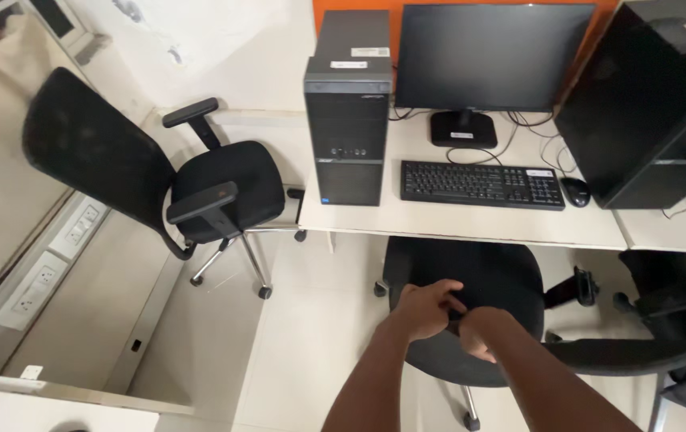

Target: The person moves several office chairs from various positions to align them under computer desks. They grasp the backrests of the chairs and roll them into place, repeating this action for multiple chairs across the room.

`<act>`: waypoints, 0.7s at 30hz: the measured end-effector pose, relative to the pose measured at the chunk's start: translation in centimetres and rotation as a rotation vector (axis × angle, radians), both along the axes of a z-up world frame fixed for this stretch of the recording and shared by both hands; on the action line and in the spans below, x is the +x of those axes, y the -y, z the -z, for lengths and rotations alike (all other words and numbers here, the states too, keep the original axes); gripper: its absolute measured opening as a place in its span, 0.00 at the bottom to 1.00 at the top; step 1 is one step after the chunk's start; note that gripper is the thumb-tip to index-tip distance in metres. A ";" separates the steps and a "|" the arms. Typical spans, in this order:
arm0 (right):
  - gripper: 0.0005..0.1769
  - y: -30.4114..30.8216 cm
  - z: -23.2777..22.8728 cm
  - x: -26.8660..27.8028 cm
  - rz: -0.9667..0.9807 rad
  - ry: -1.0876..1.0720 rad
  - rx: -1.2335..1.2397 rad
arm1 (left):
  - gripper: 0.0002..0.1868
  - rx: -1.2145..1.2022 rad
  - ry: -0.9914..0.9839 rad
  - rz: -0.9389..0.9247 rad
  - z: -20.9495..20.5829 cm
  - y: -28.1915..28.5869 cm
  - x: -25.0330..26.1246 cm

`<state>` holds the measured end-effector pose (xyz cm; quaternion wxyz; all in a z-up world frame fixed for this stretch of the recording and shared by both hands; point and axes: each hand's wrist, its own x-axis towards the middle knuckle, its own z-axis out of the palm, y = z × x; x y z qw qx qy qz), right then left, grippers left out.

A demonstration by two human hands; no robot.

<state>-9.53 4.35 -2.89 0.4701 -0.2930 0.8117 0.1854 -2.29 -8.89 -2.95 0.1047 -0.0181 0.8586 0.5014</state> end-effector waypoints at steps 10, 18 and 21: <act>0.29 6.2 -1.3 -5.3 -0.146 -0.060 0.063 | 0.22 0.175 -0.022 -0.260 5.1 11.9 -0.2; 0.24 25.2 -0.7 -9.1 -0.304 -0.153 -0.324 | 0.15 -0.401 0.139 -0.655 0.8 28.1 4.2; 0.24 30.5 -0.7 -8.5 -0.297 -0.123 -0.513 | 0.13 -0.452 0.155 -0.748 -2.8 31.8 4.3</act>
